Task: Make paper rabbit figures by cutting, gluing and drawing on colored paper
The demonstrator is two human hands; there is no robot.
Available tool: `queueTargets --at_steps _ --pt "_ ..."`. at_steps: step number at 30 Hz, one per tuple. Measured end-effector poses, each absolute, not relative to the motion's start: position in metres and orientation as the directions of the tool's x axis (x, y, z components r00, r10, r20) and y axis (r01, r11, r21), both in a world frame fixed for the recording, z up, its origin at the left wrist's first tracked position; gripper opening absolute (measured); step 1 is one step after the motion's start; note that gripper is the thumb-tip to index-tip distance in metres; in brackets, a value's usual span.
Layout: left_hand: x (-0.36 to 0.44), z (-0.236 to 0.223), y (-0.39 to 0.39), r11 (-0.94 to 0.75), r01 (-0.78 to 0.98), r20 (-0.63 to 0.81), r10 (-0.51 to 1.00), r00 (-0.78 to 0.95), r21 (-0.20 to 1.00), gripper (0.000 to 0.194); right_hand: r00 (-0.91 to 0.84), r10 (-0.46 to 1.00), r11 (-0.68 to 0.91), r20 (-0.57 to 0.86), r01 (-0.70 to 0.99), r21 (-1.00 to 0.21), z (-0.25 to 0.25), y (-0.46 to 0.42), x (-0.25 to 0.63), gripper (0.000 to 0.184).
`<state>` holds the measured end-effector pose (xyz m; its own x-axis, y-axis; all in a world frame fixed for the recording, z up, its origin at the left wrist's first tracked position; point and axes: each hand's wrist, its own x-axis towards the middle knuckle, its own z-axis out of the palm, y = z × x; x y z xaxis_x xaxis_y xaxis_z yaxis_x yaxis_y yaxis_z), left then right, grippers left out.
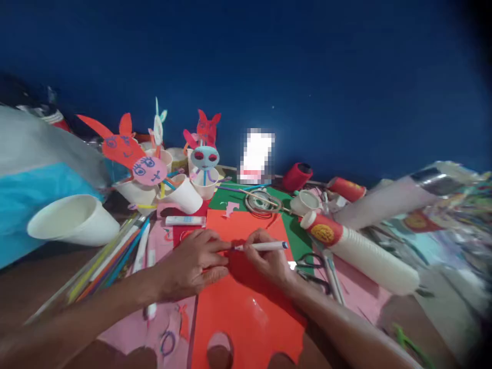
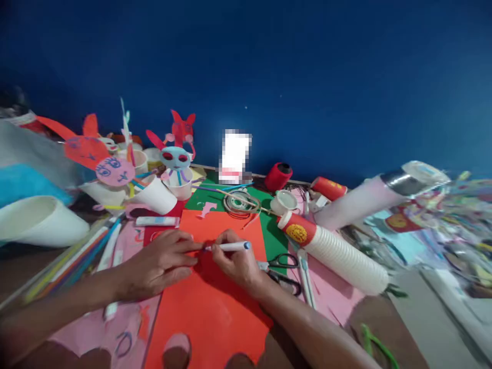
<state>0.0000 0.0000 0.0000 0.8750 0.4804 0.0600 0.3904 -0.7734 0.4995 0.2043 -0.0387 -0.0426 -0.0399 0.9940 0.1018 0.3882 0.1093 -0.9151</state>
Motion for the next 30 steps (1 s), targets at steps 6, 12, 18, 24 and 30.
queueTargets --at_steps 6,12,18,24,30 --pt "-0.001 -0.004 0.003 -0.778 0.363 0.105 0.476 0.873 0.514 0.025 -0.056 0.994 0.113 0.099 0.410 -0.905 -0.039 -0.036 0.203 0.009" --pt "-0.001 -0.004 0.002 -0.762 0.385 0.079 0.492 0.867 0.520 0.026 -0.043 0.997 0.069 0.057 0.358 -0.931 -0.040 -0.038 0.203 0.010" --pt "-0.002 -0.004 0.003 -0.762 0.392 0.076 0.497 0.865 0.516 0.027 0.071 0.997 0.009 0.023 0.190 -0.982 -0.036 -0.034 0.204 0.015" --pt "-0.002 -0.003 0.003 -0.764 0.384 0.091 0.496 0.864 0.519 0.026 0.151 0.988 0.007 0.021 0.091 -0.996 -0.032 -0.031 0.206 0.016" --pt "-0.002 -0.005 0.003 -0.760 0.380 0.091 0.496 0.864 0.527 0.026 0.171 0.985 0.010 0.012 0.009 -1.000 -0.032 -0.029 0.211 0.016"
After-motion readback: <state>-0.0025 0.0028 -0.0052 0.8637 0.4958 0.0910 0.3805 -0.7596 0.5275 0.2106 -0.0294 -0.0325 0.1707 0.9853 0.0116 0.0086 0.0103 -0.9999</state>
